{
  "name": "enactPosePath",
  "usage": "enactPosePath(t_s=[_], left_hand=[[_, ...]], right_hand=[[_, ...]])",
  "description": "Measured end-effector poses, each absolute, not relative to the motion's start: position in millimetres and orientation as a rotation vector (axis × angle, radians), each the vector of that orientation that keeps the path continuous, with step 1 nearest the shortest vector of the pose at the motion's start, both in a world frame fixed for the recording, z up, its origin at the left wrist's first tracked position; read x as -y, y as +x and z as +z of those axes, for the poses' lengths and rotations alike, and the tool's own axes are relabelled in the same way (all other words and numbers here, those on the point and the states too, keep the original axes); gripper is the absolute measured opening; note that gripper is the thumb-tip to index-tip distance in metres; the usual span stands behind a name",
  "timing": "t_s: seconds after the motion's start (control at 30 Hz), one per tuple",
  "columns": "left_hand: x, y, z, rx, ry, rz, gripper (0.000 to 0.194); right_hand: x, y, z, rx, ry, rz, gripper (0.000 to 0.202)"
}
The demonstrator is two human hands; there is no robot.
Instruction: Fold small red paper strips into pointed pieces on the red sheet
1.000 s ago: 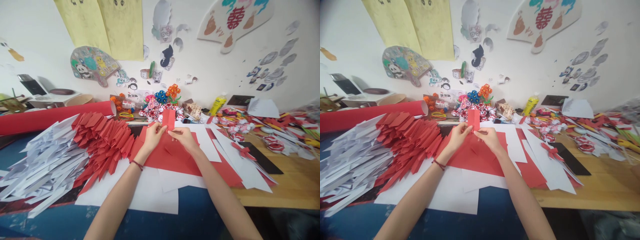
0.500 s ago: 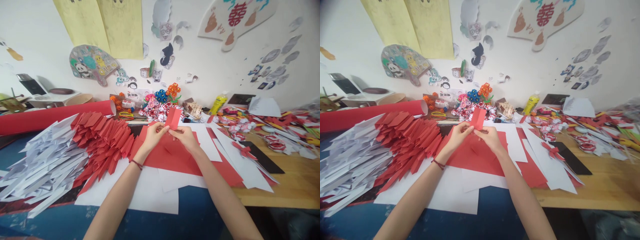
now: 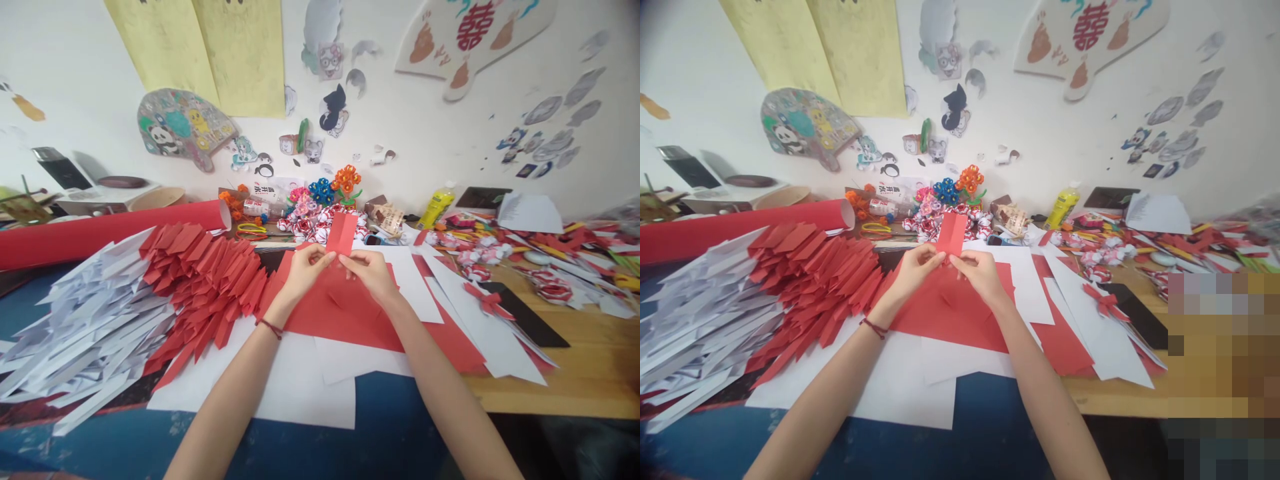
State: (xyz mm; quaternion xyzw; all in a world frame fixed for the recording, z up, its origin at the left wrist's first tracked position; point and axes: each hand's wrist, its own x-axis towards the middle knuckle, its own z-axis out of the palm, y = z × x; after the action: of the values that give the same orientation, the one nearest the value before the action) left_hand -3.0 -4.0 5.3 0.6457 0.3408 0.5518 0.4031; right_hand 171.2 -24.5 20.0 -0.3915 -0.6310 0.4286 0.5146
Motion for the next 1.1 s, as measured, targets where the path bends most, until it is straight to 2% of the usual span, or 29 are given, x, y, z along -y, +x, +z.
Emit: enactPosePath(t_s=[0.37,1.1], left_hand=[[6.2,-1.4,2.7,-0.921,1.691,1.396,0.037],[15.6,1.4,9.2,-1.018,1.849,1.378,0.034]], right_hand=[[26.3,170.5,21.0,1.52,-0.908,1.029,0.028],[23.7,170.5,20.3,1.467,-0.918,1.108,0.029]])
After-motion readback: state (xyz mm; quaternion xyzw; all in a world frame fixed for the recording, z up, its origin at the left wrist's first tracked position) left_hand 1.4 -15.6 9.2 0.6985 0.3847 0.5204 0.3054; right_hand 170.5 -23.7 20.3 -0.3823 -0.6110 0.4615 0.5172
